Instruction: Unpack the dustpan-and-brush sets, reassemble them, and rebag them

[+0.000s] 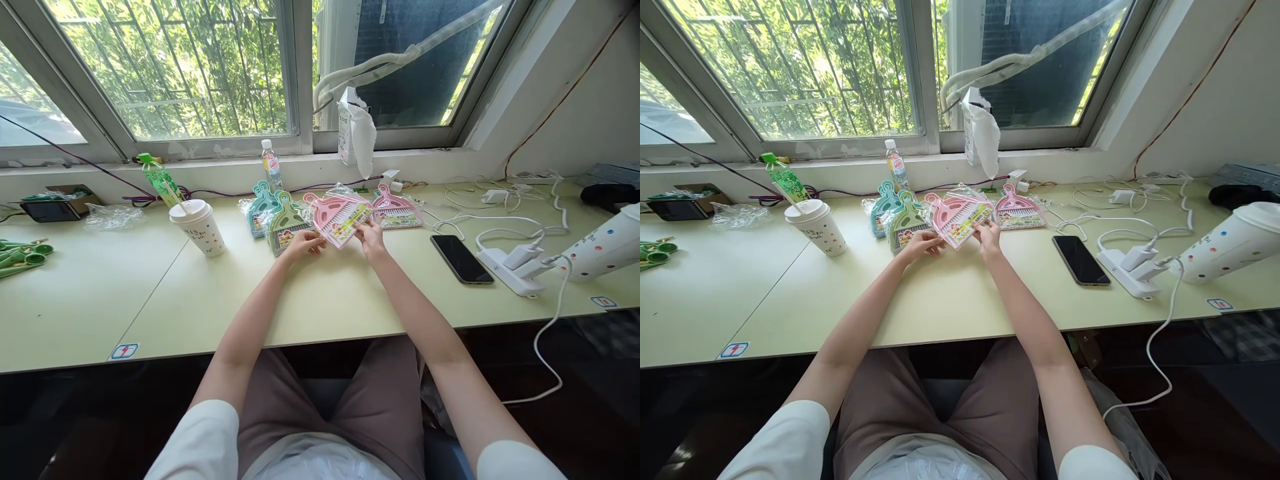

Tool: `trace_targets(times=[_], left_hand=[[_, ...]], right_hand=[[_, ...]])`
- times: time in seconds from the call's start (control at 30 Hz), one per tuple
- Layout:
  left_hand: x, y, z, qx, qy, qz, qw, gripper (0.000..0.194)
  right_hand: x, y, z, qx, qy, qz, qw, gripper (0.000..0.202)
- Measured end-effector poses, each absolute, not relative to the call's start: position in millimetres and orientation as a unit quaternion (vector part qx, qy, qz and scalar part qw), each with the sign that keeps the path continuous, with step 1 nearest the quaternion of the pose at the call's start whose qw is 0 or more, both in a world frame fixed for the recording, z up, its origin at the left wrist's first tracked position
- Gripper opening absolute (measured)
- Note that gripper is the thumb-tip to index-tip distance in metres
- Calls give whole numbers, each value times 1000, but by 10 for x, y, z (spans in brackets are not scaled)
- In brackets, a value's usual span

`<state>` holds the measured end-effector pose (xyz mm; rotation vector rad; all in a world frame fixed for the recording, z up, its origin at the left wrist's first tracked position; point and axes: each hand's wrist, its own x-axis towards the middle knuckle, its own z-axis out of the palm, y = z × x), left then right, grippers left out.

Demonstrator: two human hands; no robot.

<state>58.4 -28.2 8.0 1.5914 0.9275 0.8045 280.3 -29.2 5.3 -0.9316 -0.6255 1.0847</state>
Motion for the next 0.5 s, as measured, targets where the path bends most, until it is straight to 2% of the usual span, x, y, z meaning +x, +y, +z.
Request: trace_targets(times=[0.27,0.37,0.5], left_hand=[[566,-206,105,543,380,432,611,47],[539,-172,121,522,386,471,597,53],[478,-147,104,508,417,533,532,35]], right_hand=[[2817,-278,74,-414,-308,499,696,31],[2798,-298,105,-415,-316,506,686,31],[2769,-337,149,-422,-337,511,669,29]])
